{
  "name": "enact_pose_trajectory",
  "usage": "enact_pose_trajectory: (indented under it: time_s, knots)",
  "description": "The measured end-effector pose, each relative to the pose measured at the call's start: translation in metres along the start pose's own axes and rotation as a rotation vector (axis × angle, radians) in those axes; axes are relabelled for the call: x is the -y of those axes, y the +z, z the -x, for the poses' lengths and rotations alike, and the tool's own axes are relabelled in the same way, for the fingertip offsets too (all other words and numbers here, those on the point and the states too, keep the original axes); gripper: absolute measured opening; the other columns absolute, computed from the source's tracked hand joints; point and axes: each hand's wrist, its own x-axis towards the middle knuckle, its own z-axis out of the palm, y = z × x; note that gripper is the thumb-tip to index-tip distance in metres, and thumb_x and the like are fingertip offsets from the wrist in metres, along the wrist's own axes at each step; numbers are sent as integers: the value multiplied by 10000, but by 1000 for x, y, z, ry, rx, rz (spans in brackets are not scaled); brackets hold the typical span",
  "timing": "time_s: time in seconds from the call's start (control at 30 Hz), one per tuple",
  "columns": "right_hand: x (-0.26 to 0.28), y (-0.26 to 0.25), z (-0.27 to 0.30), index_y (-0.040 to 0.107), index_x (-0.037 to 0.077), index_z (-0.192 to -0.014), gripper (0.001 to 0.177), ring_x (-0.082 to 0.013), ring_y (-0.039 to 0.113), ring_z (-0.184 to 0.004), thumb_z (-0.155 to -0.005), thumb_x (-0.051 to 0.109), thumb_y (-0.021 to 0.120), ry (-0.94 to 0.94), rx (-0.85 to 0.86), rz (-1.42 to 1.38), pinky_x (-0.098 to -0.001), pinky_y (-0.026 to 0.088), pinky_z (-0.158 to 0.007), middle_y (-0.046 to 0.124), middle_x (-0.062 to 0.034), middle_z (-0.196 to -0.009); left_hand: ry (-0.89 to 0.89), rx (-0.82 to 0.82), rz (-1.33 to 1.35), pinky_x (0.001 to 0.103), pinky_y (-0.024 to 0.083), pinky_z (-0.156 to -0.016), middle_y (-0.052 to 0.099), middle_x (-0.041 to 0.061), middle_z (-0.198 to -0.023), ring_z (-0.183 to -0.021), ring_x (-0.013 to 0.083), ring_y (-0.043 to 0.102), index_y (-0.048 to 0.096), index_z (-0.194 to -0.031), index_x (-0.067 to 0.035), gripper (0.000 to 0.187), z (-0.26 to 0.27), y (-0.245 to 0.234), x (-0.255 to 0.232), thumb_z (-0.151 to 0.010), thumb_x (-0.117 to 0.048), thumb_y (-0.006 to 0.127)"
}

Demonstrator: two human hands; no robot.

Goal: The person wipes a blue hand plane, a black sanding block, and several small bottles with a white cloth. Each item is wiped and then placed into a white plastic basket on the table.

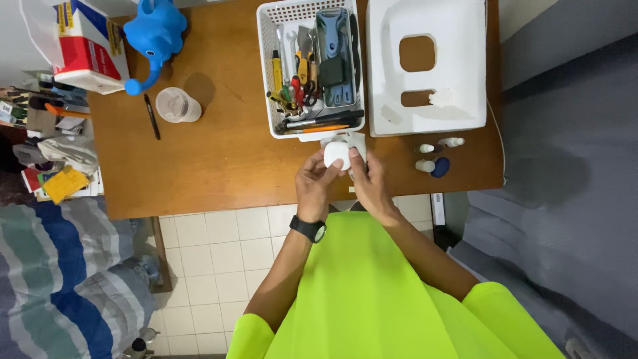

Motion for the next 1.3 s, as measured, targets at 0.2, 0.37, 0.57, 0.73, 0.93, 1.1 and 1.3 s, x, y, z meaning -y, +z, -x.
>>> enact_pose_trajectory:
  time_s: [0.2,0.37,0.57,0.73,0.93,1.1,1.3]
  knots:
    - [-23,7,3,724,29,-1061,113,-111,576,-673,-985,33,639,-90,-99,-11,-290,484,-602,654,-68,-740,14,-35,-87,294,648,-738,640,119,-880,-782,151,692,646,-1146,126,500,-4,-14,18,-756,-51,904]
    - [13,2,10,640,40,-1329,312,-246,701,-859,-1041,7,526,-338,55,35,-356,613,-708,688,-188,-1058,-57,-54,176,295,658,-754,655,116,-937,-812,190,719,632,-1142,71,363,-9,-18,24,-837,-27,802]
    - [-26,0,16,686,48,-980,226,-136,663,-661,-1064,236,593,-48,14,117,-279,535,-556,698,-74,-779,-25,-1,30,308,661,-736,669,128,-936,-800,175,714,640,-1158,76,403,-7,-21,18,-816,-15,832]
    - [6,1,3,709,48,-991,175,-180,671,-662,-1045,205,654,-60,6,33,-287,574,-564,711,-126,-823,-25,-21,-16,356,663,-765,684,170,-923,-829,204,712,658,-1162,108,371,-6,-23,13,-880,-88,799]
    - [11,9,13,717,84,-1288,431,-401,700,-1068,-870,-20,713,-455,92,289,-477,585,-834,708,-225,-1184,-22,-54,73,281,648,-706,672,75,-880,-748,143,716,670,-1083,42,207,-17,-42,50,-895,-33,714]
    - [-34,12,16,408,6,-1552,546,-250,697,-815,-1015,-51,483,-324,81,160,-354,619,-678,543,-298,-1361,-36,7,2,299,630,-767,704,91,-964,-874,147,689,684,-1186,27,296,3,-21,20,-903,-48,727]
    - [-6,18,-4,632,56,-1142,434,-249,713,-677,-1070,463,501,199,30,71,-383,534,-472,716,-162,-800,201,44,-414,304,601,-777,672,116,-986,-945,170,637,752,-1193,-58,375,3,-25,23,-875,-235,843]
